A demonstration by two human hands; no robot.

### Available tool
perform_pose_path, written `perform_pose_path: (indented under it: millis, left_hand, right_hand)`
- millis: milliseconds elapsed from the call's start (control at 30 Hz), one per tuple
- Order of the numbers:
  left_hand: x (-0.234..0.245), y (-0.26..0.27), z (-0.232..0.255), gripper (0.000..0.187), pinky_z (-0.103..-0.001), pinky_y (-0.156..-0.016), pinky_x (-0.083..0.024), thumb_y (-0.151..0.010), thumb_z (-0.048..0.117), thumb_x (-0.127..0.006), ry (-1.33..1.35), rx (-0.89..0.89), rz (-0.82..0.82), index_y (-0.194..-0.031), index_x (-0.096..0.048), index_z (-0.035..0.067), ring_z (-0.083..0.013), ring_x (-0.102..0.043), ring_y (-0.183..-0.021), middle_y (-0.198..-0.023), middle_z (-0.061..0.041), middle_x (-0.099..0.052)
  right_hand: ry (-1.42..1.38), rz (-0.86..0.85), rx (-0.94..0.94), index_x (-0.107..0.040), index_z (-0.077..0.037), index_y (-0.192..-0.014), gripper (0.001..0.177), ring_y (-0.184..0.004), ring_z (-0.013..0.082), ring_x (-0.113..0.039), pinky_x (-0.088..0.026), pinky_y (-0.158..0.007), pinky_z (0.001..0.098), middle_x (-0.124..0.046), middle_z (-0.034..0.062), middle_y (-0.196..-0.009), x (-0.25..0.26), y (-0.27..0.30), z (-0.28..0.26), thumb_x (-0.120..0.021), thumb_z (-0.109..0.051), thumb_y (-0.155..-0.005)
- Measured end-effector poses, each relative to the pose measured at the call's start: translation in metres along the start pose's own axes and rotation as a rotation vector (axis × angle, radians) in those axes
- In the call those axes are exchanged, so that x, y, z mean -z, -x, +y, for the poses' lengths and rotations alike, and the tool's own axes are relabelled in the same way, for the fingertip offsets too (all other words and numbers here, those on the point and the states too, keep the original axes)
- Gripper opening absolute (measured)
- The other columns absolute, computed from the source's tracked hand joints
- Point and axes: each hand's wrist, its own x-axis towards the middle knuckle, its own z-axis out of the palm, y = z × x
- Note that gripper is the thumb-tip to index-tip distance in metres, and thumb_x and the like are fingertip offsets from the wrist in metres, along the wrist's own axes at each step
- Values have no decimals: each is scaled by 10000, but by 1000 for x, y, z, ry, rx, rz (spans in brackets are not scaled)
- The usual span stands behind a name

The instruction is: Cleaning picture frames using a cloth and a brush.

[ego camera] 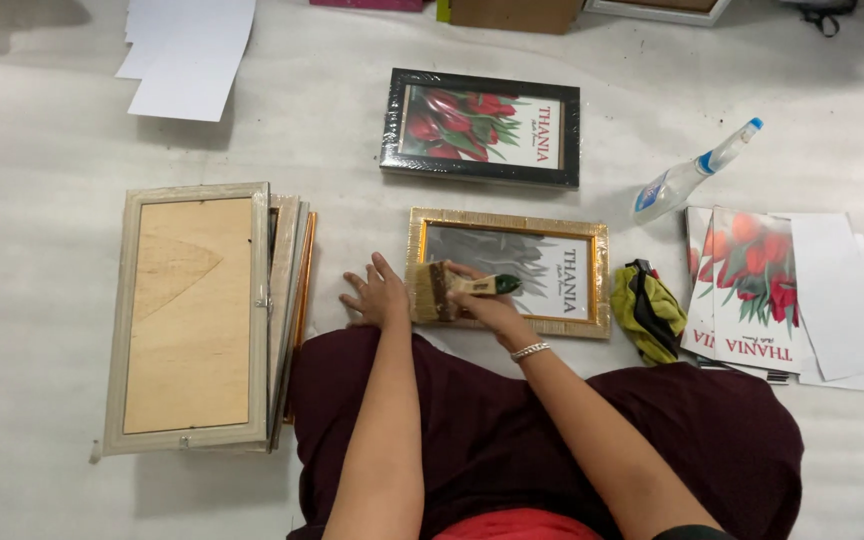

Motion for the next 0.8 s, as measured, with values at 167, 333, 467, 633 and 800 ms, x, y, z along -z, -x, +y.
perform_pose_path:
  millis: [167,333,467,633,800]
  left_hand:
    - [-4,-3,-2,774,-820,-1102,-157,-1060,712,-41,-6,-15,3,-1570,-432,282,-433,-91,-1563,-1727,-56,-175]
    - [-7,-5,-4,807,-845,-1085,-123,-1048,737,-9,-20,-16,10,-1567,-434,290,-439,-89,-1560,-1724,-56,-188]
    - [-6,-5,-3,788,-832,-1096,-133,-1062,711,-34,-6,-22,7,-1567,-438,261,-446,-92,-1559,-1723,-84,-189]
    - [-8,-7,-3,781,-847,-1081,-124,-1055,717,-36,-28,-11,2,-1573,-423,279,-442,-77,-1562,-1727,-71,-178]
    - [-3,-1,1,755,-845,-1086,-133,-1063,697,-48,-37,0,-4,-1578,-415,284,-424,-71,-1566,-1729,-65,-170]
  right_hand:
    - [105,61,-35,-641,-258,-1401,639,-1000,304,-646,-604,-890,485,-645,218,-1162,107,11,0,-818,-165,-793]
    - [264,363,22,-636,-71,-1380,644,-960,338,-624,-599,-836,451,-624,253,-1076,232,12,13,-788,-76,-754]
    - [446,569,138,-709,-150,-1196,485,-900,280,-685,-621,-653,384,-708,166,-991,278,4,27,-833,-176,-728]
    - [499,125,14,-758,-38,-1193,515,-1042,443,-679,-604,-879,488,-713,302,-1110,252,-9,20,-896,-284,-762]
    - [767,56,96,-747,-26,-1214,461,-1115,485,-668,-568,-956,574,-721,321,-1138,265,-51,6,-779,-294,-839]
